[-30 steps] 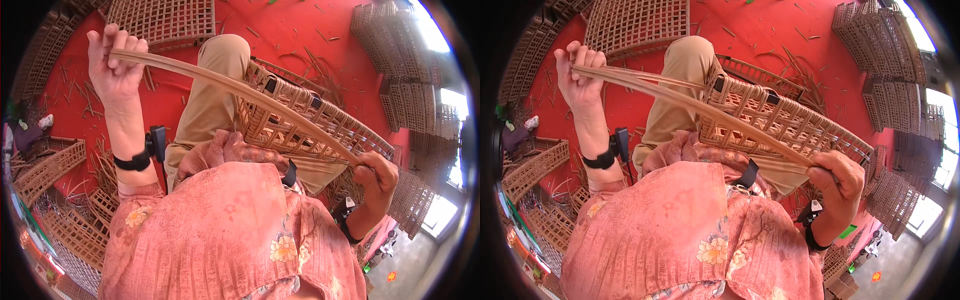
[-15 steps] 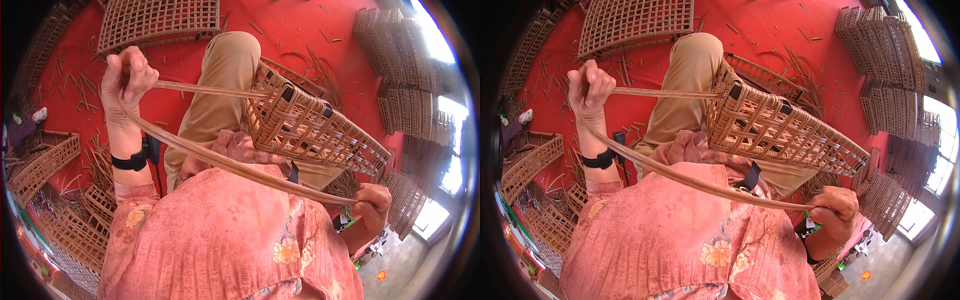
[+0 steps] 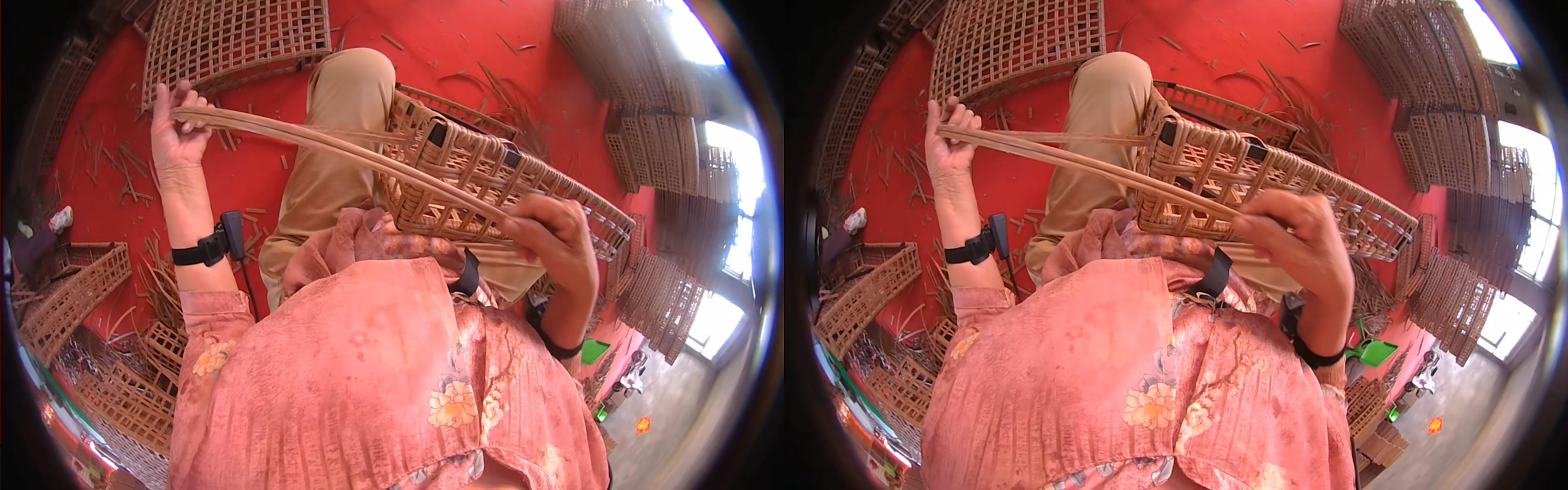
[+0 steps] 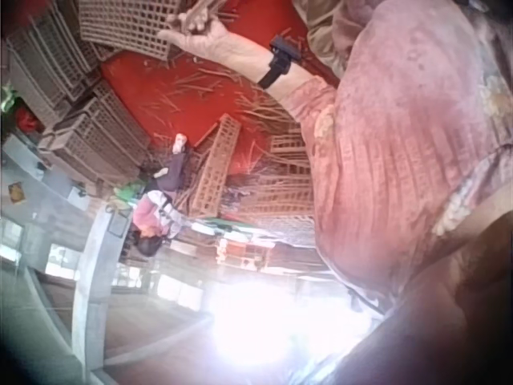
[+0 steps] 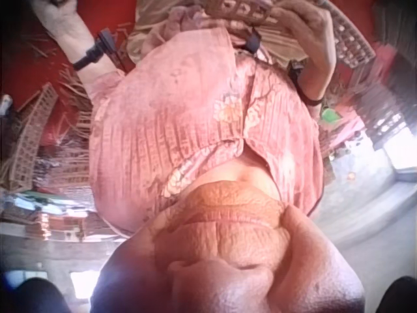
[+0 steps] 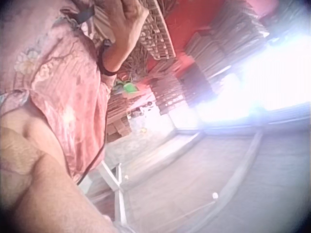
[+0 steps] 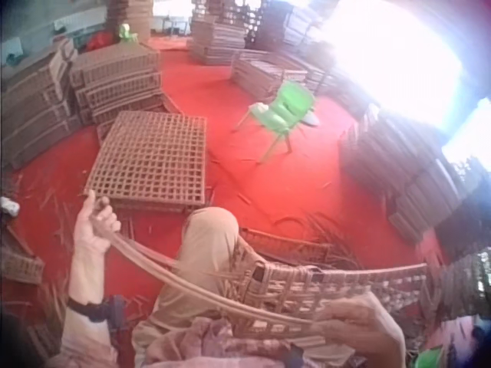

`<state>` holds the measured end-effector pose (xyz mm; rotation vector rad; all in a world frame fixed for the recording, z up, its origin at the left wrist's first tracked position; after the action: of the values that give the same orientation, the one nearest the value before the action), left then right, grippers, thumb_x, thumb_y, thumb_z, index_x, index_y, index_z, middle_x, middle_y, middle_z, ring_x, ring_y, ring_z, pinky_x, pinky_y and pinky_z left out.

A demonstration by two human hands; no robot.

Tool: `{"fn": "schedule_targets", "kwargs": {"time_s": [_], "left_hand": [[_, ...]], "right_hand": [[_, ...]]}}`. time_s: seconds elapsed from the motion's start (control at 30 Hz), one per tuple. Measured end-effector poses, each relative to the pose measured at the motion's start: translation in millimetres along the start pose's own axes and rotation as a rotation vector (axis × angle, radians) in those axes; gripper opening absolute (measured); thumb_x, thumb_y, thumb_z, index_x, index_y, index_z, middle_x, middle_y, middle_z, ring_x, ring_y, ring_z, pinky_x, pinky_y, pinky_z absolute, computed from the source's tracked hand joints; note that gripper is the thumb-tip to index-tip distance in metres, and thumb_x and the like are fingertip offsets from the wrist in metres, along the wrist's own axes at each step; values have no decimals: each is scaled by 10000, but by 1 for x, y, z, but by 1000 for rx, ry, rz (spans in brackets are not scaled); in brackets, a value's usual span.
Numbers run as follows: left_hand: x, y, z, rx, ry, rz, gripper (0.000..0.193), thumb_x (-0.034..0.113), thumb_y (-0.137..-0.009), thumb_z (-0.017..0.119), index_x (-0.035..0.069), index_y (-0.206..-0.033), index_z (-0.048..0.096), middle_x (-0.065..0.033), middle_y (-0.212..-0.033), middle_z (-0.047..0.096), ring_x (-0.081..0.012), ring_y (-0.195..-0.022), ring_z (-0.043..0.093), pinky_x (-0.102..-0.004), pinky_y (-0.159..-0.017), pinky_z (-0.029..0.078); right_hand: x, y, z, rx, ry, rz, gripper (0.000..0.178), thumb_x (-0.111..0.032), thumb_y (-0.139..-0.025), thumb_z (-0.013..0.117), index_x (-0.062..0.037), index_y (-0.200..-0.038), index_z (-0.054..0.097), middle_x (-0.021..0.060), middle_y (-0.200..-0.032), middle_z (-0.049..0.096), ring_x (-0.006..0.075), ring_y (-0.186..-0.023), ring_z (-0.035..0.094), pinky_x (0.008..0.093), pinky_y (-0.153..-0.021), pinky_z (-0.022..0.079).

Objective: The person is weaving thin strips of material into a rectangular wicker basket frame.

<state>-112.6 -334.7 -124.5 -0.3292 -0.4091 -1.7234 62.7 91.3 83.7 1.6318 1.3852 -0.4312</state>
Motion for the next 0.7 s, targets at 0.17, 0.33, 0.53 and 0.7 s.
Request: {"fn": "schedule_targets", "kwargs": {"time_s": [0.17,0.33,0.53,0.7], "left_hand": [[42,34,14,773,-879,520,201,154,-940,724,27,-1092,691,-40,-998,693,-109,-896,653,-211,-775,510],[20,80,176,299,-1321,738,221,184,-1010,629,18,-1138,697,-69,-1058,704,-125,-953,659,-240,-868,523],[-100,97,224,-552,-1540,489,198,183,-924,687,67,-1083,708,-95,-969,681,-226,-773,666,-313,-699,520],[-110,92,208,-312,-1417,51,129,130,-852,761,7,-859,722,-75,-779,666,-172,-661,630,-311,-593,481]], "right_hand": [[-32,-34,38,29,280,-189,188,-179,-884,707,-7,-809,707,111,-608,600,199,-508,608,334,-489,438],[-37,-47,59,88,317,-340,229,-211,-873,714,-5,-775,689,165,-646,613,334,-567,617,395,-531,468],[-36,-39,59,100,157,-343,186,-175,-902,718,10,-885,719,98,-637,630,145,-545,603,301,-524,461],[1,-29,41,166,-2,-86,181,-168,-924,706,11,-943,728,66,-626,626,86,-574,594,276,-537,468]]}}
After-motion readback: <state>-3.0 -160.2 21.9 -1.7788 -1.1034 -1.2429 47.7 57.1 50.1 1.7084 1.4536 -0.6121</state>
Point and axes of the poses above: each hand's wrist, its own y-axis away from the middle knuckle, its own z-axis out of the palm, x = y × z, the point moved 5 cm from there along -y, towards the middle knuckle
